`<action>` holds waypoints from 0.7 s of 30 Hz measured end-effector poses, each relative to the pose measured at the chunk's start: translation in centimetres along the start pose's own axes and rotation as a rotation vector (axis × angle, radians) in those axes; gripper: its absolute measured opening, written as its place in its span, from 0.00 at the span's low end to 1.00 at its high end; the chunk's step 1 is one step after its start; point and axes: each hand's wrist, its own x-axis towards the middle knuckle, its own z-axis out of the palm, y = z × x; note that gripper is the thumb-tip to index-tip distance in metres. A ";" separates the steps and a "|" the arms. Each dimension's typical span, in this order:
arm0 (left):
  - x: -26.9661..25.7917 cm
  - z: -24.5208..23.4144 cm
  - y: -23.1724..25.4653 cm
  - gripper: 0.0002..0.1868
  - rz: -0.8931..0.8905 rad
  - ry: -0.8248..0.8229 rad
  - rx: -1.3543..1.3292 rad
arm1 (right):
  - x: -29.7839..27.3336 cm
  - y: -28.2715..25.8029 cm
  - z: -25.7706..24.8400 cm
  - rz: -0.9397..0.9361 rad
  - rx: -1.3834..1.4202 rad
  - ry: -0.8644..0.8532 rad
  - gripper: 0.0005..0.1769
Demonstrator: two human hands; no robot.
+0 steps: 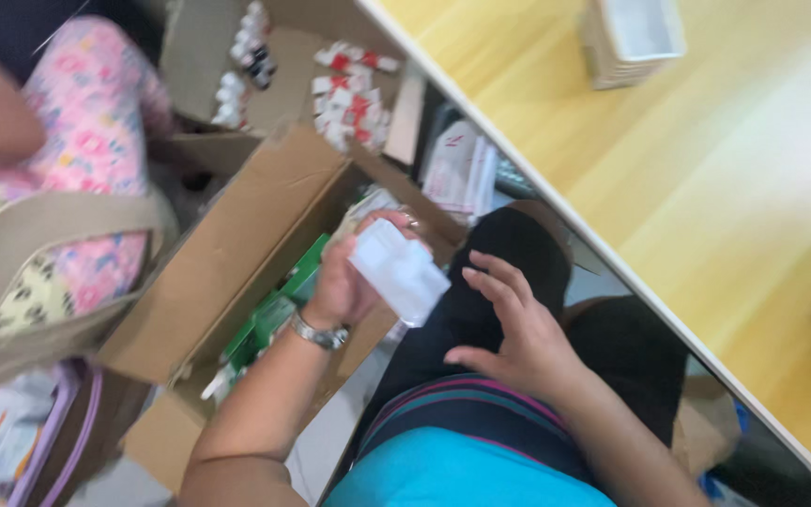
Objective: The person packs small bottles and paper inserts into white plastic trays, then places the trays into green boxes. The person repeatedly retrieves bottles and inserts from a large cardboard box and arranges them into the trays and boxes on the table.
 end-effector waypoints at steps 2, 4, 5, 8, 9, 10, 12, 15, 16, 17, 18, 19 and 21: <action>1.9 3.4 -2.8 0.36 -0.054 0.011 0.114 | -1.0 0.5 -0.4 -0.015 0.051 0.152 0.50; 3.5 5.9 -5.4 0.35 -0.104 -0.013 0.244 | -2.1 1.6 -0.8 0.169 -0.018 0.321 0.30; 4.0 6.8 -6.2 0.34 -0.102 -0.003 0.273 | -2.7 2.2 -1.2 0.262 -0.049 0.403 0.22; 5.9 9.6 -7.9 0.30 -0.076 -0.014 0.363 | -4.4 4.0 -4.3 0.371 0.379 0.435 0.09; 5.9 10.4 -7.8 0.28 -0.058 -0.032 0.392 | -4.8 4.2 -5.0 0.442 0.521 0.452 0.11; 5.9 11.1 -7.7 0.25 -0.038 -0.050 0.421 | -5.1 4.3 -5.4 0.510 0.664 0.470 0.13; 6.4 12.2 -7.4 0.21 -0.031 -0.015 0.504 | -5.9 4.2 -5.7 0.572 0.895 0.474 0.18; 7.3 13.3 -6.2 0.18 -0.058 0.006 0.616 | -6.5 3.9 -5.5 0.530 1.135 0.431 0.24; 7.5 13.5 -5.9 0.18 -0.076 0.008 0.652 | -6.7 3.9 -5.4 0.515 1.206 0.406 0.26; 7.7 13.6 -5.7 0.18 -0.094 0.004 0.634 | -6.9 3.8 -5.2 0.501 1.281 0.381 0.29; 7.8 13.8 -5.5 0.19 -0.113 0.000 0.617 | -7.2 3.8 -5.0 0.516 1.332 0.353 0.30; 8.0 13.9 -5.3 0.19 -0.128 -0.008 0.601 | -7.4 3.8 -5.0 0.526 1.381 0.325 0.32; 8.2 14.1 -5.2 0.20 -0.114 -0.026 0.603 | -7.6 3.7 -4.7 0.520 1.422 0.301 0.33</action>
